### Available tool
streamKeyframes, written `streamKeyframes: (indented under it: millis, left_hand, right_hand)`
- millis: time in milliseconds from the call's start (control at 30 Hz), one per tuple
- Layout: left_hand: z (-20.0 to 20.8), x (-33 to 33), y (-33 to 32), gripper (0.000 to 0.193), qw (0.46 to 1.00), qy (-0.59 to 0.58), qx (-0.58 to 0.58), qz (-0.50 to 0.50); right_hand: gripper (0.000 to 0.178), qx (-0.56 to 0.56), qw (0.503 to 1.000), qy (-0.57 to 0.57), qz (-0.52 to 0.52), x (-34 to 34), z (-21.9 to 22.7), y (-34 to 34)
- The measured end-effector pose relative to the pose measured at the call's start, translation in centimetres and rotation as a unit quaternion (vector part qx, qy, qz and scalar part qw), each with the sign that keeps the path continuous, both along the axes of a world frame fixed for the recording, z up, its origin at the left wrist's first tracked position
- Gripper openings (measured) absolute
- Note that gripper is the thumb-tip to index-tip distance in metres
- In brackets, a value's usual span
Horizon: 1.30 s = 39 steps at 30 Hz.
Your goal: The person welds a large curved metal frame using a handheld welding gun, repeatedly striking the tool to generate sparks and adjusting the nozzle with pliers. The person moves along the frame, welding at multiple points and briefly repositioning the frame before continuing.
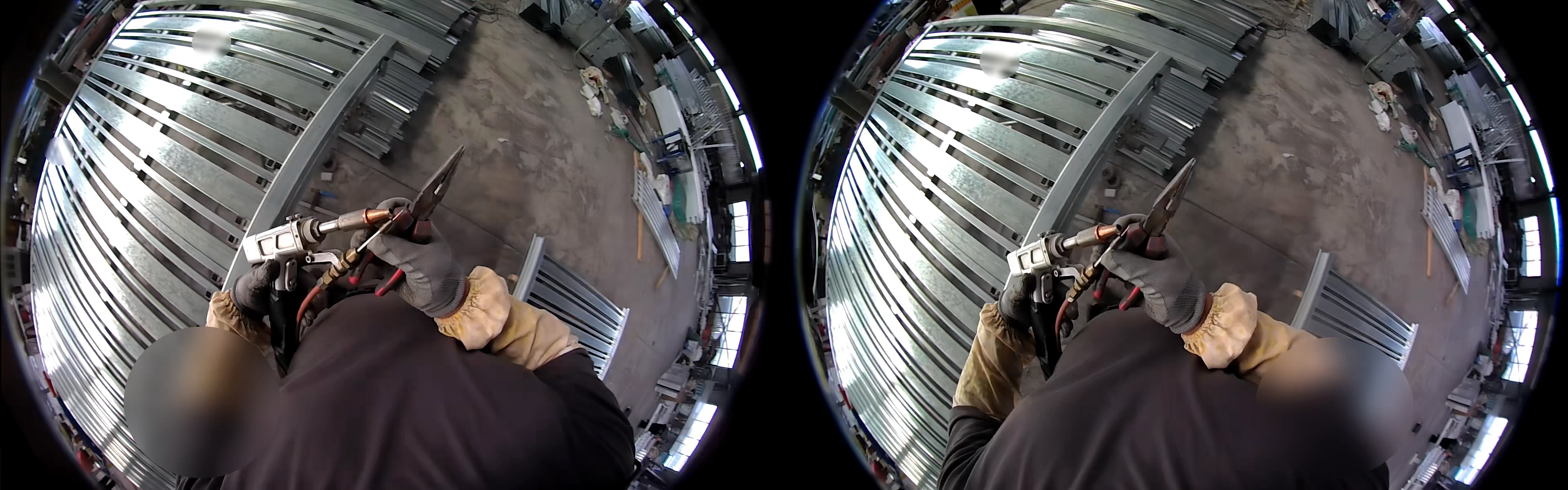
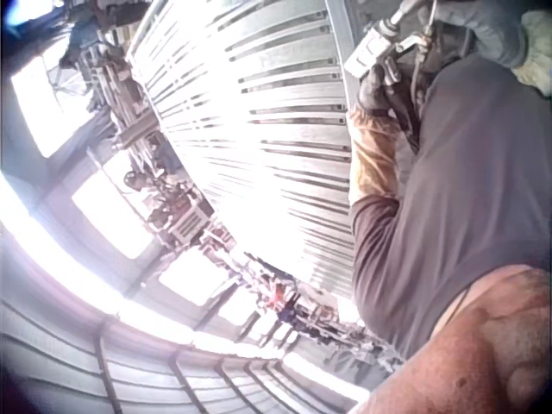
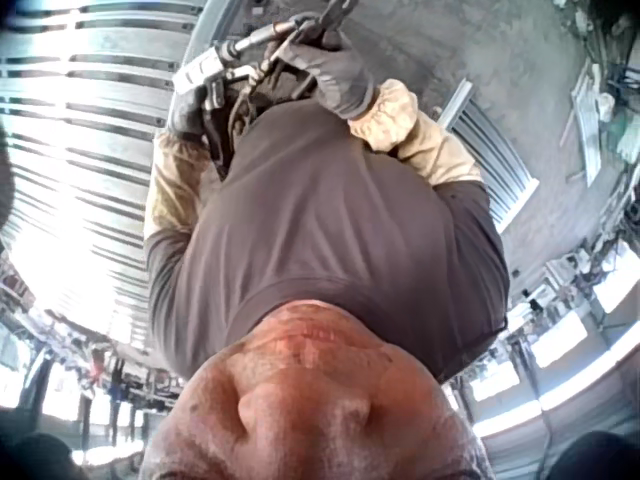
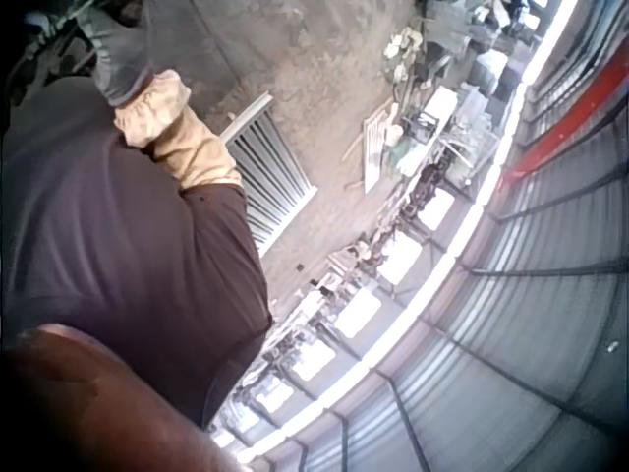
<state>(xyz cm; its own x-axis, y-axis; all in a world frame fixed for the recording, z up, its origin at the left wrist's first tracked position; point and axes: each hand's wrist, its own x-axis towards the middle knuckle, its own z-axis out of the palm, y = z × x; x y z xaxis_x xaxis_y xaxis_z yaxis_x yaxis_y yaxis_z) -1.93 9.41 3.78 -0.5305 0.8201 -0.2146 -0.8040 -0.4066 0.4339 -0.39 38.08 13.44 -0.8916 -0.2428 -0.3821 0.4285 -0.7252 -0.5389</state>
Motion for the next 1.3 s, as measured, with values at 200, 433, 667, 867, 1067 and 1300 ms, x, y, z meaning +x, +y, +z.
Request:
streamKeyframes:
  millis: [200, 433, 667, 867, 1067, 1300]
  left_hand:
    - [-3.7, -0.4, 1.3, 0.079, 1.0, -0.003, 0.03, -0.006]
    - [-3.1, -0.6, 1.4, 0.083, 0.999, -0.028, 0.022, -0.03]
    - [-4.7, -0.5, 1.0, 0.085, 0.997, -0.038, 0.028, -0.056]
    - [-4.2, -0.4, 0.7, 0.087, 0.997, -0.038, 0.007, -0.071]
    - [-4.1, -0.6, 0.4, 0.088, 0.993, -0.054, 0.031, -0.096]
    - [-2.8, -0.6, 1.1, 0.08, 0.996, -0.082, 0.028, -0.027]
  right_hand:
    - [0.036, 0.067, 0.997, 0.03, -0.02, 0.7, -2.4, 0.6]
    - [0.04, 0.168, 0.981, 0.089, -0.04, 0.8, -3.5, 0.4]
    - [0.049, 0.238, 0.959, 0.156, -0.011, 0.5, -1.9, -0.1]
    - [0.048, 0.148, 0.972, 0.181, 0.004, 0.1, -1.3, -1.2]
    - [0.043, 0.205, 0.953, 0.221, -0.025, -0.2, -1.7, -2.0]
    - [0.045, 0.229, 0.935, 0.265, -0.057, -1.1, -1.4, -2.6]
